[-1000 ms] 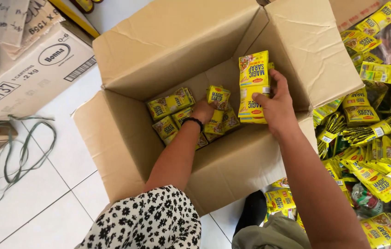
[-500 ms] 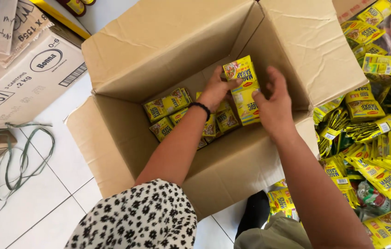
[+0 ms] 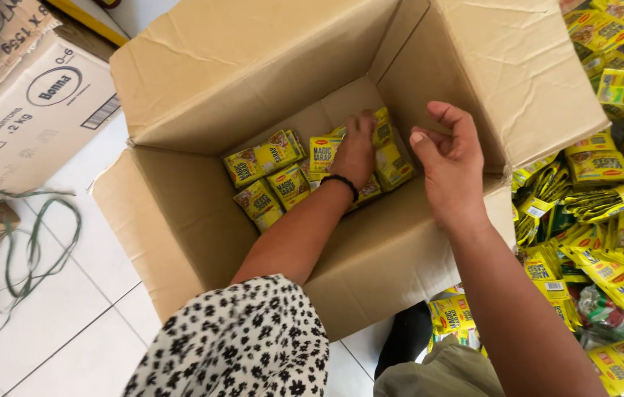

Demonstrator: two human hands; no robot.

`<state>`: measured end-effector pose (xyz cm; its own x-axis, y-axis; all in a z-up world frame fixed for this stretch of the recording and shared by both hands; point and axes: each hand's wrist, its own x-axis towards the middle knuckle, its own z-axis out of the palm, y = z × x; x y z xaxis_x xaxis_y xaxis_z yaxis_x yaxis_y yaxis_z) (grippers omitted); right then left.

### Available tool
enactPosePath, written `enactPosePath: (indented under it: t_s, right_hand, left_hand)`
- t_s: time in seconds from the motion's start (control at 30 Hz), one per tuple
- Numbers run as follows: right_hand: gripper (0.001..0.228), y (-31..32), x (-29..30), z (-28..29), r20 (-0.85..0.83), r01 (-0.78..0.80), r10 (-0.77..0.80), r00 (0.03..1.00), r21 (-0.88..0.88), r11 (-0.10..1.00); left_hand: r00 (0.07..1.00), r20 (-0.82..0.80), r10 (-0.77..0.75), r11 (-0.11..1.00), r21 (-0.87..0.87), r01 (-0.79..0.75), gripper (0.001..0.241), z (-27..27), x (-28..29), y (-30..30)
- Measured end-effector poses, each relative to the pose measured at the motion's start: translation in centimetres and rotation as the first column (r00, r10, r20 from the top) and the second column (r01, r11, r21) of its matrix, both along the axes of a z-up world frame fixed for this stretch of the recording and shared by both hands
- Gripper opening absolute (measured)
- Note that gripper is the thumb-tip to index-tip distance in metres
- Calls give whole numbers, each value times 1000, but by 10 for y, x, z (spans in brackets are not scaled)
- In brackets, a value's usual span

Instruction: The person picks up seasoning packets from a large pile on the floor and places them into cardboard boxes.

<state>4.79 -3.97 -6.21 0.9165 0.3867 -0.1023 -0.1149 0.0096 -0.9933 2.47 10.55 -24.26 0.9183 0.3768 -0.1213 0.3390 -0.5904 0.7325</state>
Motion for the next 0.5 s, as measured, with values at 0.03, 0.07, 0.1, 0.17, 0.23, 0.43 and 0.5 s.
enactPosePath:
  t_s: [0.03,0.07,0.1,0.17,0.23,0.43,0.5]
  right_hand:
    - [45,1,1,0,-4,-3,3,1000,8,1000]
    - [44,1,2,1,-6,7,-7,1000,16,1000]
    - [43,0,2,1,-10,16,-16,1000,23,1000]
    - [42,1,0,2,6,5,-6,1000,32,999]
    - [41,2,1,3,35,0,-1,999,40,999]
    - [42,-2,-3,4,-7,-6,6,1000,-20,1000]
    - [42,1,-3,4,6,-18,18,1000,21,1000]
  left_hand:
    - [1000,-4,3,1000,8,-3,61,17,-15,4]
    - [1000,16,13,973,229,-17,65,34,-29,8]
    - [999,35,19,898,439,-32,72,52,-45,10]
    - [964,-174,201,954,256,-153,88,65,-67,13]
    - [863,-387,325,945,91,-315,103,58,-79,17]
    - [857,-372,356,922,-9,-387,111,52,-73,29]
    - [947,-197,254,955,203,-214,106,48,-62,44]
